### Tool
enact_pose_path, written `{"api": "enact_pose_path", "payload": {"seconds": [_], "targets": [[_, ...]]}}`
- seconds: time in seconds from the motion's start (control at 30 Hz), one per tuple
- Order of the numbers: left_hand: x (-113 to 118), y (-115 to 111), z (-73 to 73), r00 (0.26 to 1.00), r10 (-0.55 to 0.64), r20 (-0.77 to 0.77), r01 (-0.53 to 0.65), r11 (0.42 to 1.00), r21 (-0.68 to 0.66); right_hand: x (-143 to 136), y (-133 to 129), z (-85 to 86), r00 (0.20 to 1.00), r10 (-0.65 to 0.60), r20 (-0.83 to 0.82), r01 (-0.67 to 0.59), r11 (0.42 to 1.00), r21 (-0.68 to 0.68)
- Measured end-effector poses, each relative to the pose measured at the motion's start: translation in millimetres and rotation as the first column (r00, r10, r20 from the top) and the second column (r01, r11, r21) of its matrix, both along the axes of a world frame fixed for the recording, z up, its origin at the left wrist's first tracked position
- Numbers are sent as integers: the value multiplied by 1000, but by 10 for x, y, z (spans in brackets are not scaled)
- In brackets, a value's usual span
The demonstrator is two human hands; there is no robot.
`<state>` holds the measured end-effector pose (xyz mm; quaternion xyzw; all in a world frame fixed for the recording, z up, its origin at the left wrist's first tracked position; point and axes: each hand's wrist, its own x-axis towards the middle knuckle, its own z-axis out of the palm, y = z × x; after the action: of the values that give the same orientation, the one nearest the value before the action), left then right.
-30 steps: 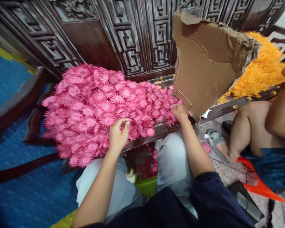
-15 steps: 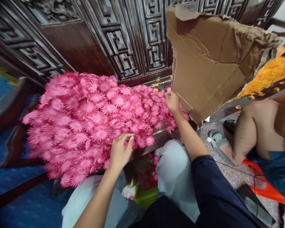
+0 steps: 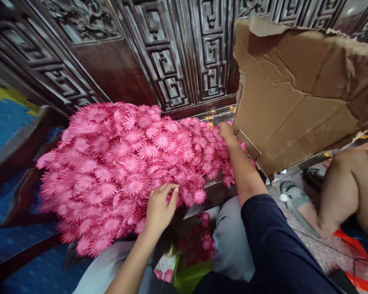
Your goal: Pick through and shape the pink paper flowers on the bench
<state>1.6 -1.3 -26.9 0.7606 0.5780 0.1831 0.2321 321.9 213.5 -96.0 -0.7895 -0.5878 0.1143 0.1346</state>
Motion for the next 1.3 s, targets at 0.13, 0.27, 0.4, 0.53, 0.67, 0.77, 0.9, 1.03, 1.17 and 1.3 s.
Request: {"api": "enact_pose_path", "payload": {"seconds": [0.13,0.27,0.4,0.53,0.67,0.77,0.9,1.03,1.17,1.3], "targets": [[-4,20,-16,1000,-13,-16,13,1000,8,40,-20,228,996,64,-68,-54,988,146],[8,11,-16,1000,-8,-23,9,999,45,-83,-126,445,952,229,-203,-123,895,428],[65,-28,7,1000,-24,-19,25,997,70,-195,-307,532,925,266,-272,-105,865,490],[125,-69,54,998,-51,-39,54,996,72,-160,-495,548,911,183,-370,-1,897,442],[140,-91,82,996,-65,-68,71,993,93,-92,-709,589,834,120,-539,133,903,408],[143,-108,78,996,-57,-74,65,992,107,-106,-872,628,716,109,-689,230,896,381],[178,-139,64,997,-52,-62,60,990,130,-194,-1041,648,525,92,-846,339,889,307],[242,-175,83,997,-68,-42,74,984,163,-204,-1141,643,497,-11,-868,448,860,246],[284,-211,131,997,-73,-6,73,980,183,-122,-1240,688,510,-31,-860,483,837,256],[302,-220,135,985,-60,163,33,986,165,-278,-1444,809,479,1,-878,493,827,270]]}}
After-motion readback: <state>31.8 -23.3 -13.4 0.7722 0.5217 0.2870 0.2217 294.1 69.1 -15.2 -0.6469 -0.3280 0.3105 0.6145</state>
